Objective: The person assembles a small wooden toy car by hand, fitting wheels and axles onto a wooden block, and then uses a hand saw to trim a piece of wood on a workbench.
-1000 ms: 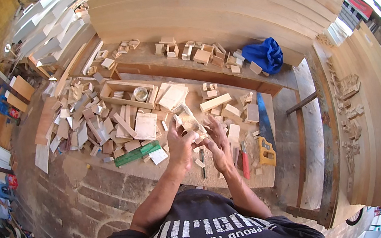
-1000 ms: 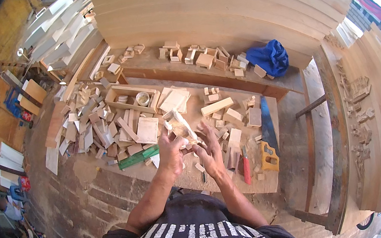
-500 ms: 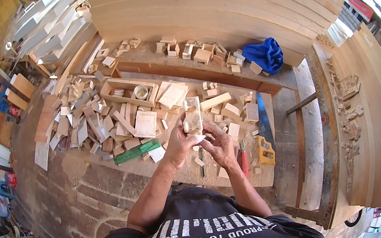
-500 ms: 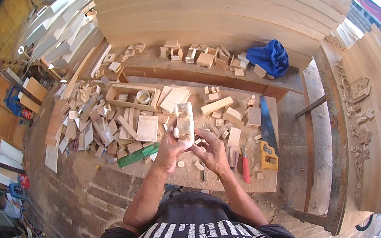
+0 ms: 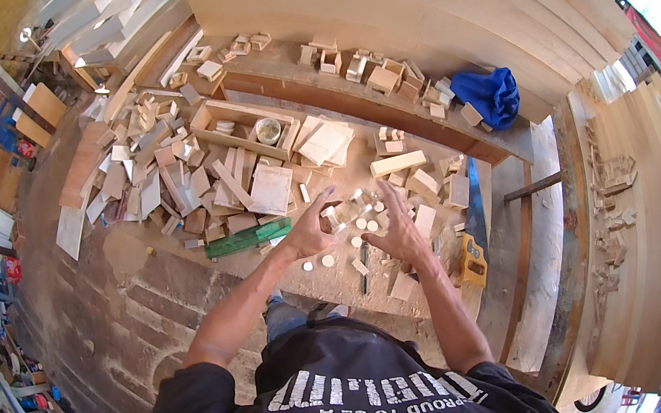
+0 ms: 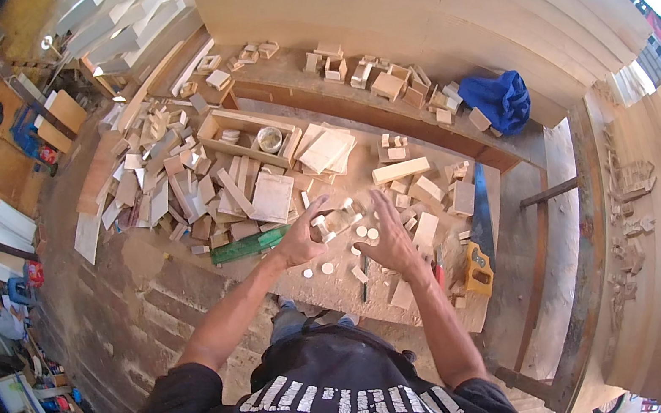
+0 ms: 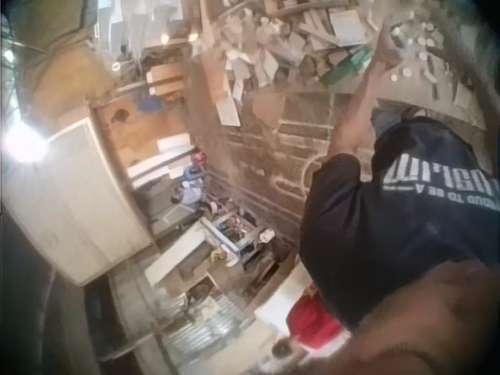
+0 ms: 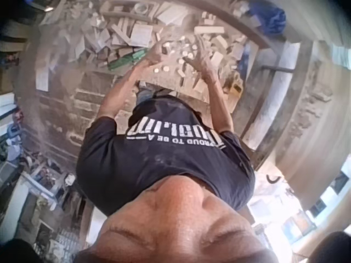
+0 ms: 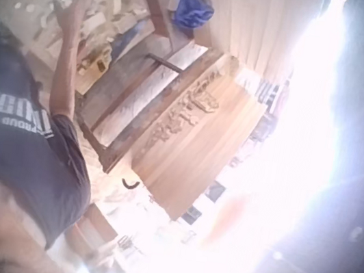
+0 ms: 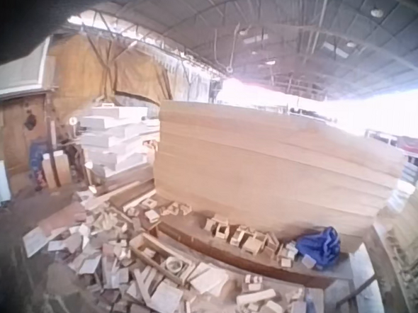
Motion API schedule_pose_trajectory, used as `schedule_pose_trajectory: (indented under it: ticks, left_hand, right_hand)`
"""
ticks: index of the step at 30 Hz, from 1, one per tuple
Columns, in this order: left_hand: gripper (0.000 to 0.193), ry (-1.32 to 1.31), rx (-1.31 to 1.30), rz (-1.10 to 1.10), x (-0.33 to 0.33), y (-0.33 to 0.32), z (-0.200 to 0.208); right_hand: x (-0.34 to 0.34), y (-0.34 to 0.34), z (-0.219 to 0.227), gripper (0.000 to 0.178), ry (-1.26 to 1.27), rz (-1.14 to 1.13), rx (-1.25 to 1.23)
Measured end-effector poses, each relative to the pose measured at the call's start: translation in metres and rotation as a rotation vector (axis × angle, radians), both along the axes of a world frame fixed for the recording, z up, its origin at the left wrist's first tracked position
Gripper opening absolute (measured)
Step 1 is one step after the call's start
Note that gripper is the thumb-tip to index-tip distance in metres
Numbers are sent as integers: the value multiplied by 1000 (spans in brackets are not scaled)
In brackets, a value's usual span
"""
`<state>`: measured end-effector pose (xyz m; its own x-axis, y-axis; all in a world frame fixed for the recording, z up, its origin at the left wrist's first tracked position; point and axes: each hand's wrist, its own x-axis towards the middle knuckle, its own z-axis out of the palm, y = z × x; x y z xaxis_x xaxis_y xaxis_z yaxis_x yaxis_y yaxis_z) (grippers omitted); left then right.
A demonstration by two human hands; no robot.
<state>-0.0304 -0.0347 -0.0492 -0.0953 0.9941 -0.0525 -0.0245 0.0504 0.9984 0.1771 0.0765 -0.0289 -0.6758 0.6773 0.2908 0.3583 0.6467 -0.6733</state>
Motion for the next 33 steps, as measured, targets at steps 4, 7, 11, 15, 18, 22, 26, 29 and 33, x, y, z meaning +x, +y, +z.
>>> schedule_pose_trajectory:
  ticks: [4,7,11,15,18,22,26,29,33]
  left_hand:
    - [104,206,-109,-162,-24,17,-40]
    - [105,257,-126,-208,-44,34,-76]
    - [94,483,-143,-96,-52,54,-86]
    - [86,604,-137,-33,-56,67,-101]
    - [84,696,-77,-16,-52,74,-110]
    - [82,748,-63,-7,-52,75,-119]
    - [65,740,150,35,-50,83,-123]
    - [49,731,88,-28,-50,86,-125]
    - [42,665,148,20,-51,88,-130]
  right_hand:
    - [-21,30,-37,80,-213,273,-137]
    - [-25,50,-74,64,-225,238,-158]
    - [-35,65,-108,57,-212,94,-288]
    - [-43,82,-135,57,-173,41,-149]
    - [-43,89,-156,61,-216,14,-115]
    - [-51,75,-131,61,-169,13,-41]
    - [-54,74,-90,41,-146,184,106]
    - [-63,81,-105,22,-92,114,-50]
    - [-93,83,-110,21,-297,-140,-237]
